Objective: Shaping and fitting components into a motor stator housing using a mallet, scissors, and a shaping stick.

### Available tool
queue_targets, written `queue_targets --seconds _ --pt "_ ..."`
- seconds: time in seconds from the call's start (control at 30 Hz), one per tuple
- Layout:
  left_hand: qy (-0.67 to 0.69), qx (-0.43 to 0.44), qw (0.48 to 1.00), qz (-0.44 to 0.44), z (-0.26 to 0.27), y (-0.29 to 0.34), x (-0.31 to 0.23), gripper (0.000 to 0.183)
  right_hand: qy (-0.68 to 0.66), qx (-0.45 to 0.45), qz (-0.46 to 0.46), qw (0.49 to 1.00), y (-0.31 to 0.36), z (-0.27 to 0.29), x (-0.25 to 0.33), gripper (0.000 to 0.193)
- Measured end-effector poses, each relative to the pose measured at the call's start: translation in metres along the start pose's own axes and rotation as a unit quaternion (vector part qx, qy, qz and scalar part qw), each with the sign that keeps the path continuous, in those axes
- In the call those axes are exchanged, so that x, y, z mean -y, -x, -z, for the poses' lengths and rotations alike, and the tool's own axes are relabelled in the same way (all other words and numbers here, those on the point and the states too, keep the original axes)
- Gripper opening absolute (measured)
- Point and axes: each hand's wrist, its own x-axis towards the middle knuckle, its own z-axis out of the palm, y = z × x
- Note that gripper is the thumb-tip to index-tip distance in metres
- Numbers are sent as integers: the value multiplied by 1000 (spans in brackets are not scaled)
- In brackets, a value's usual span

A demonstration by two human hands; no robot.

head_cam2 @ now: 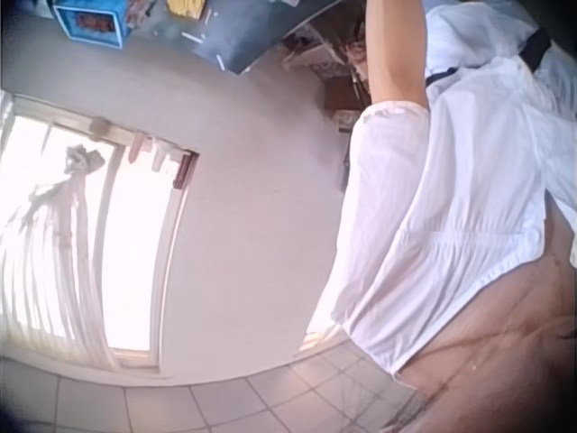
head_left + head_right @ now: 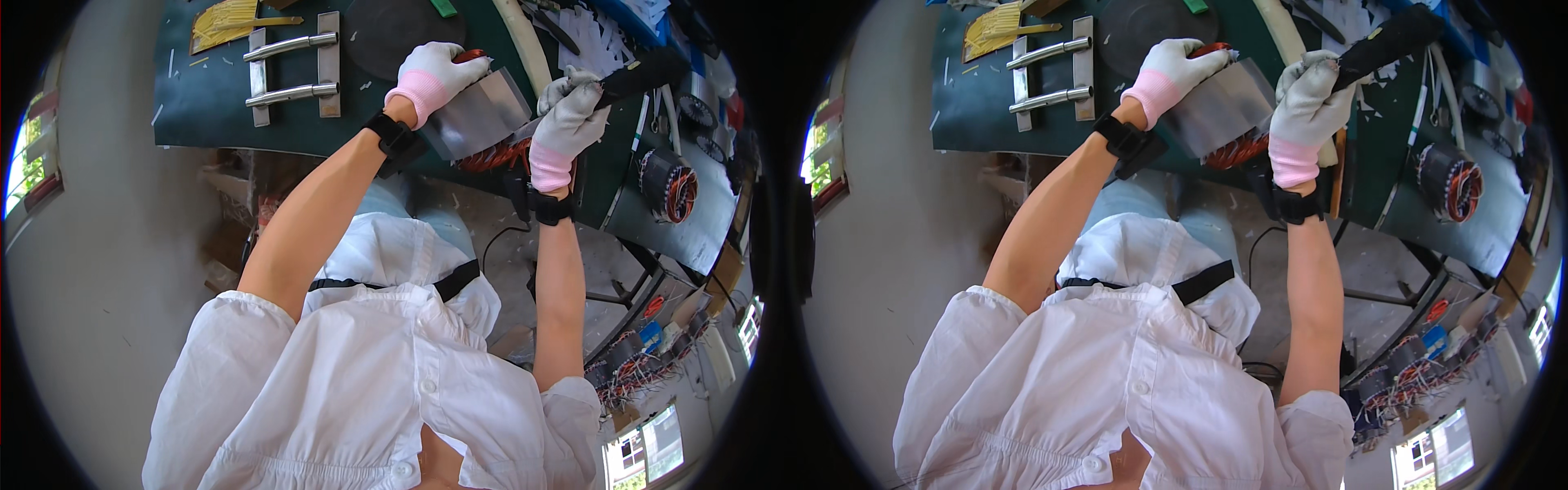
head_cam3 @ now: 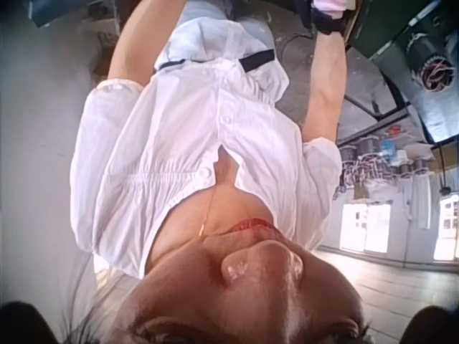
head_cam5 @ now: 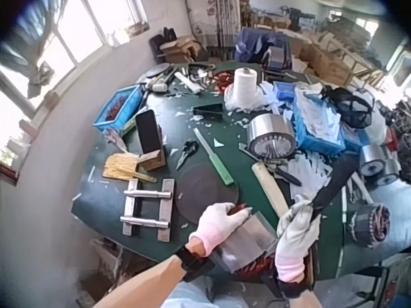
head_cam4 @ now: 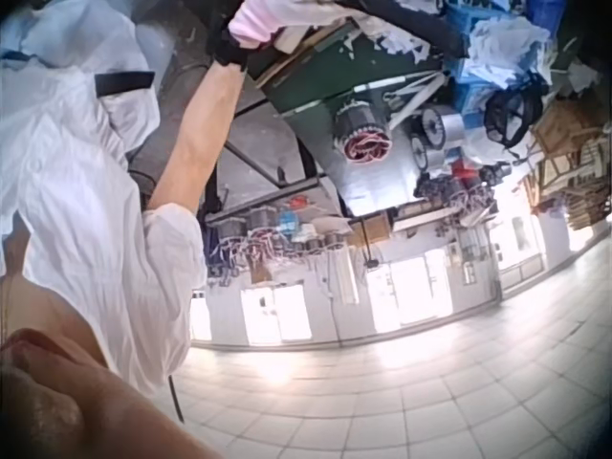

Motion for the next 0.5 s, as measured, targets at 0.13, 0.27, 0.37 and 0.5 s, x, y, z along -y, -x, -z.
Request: queue_targets --seconds 0.13,0.27,0.37,0.5 --pt "-11 5 1000 3 2 2 -3 49 74 -2 84 994 14 -6 2 35" --pt "-21 -8 1000 5 1 4 -7 47 5 -55 111 992 21 1 -5 37" --pt "-29 -12 999 17 1 6 -5 45 -39 -43 85 995 18 7 4 39" --pt "-14 9 1000 15 1 1 -11 46 55 -28 106 992 10 4 1 42"
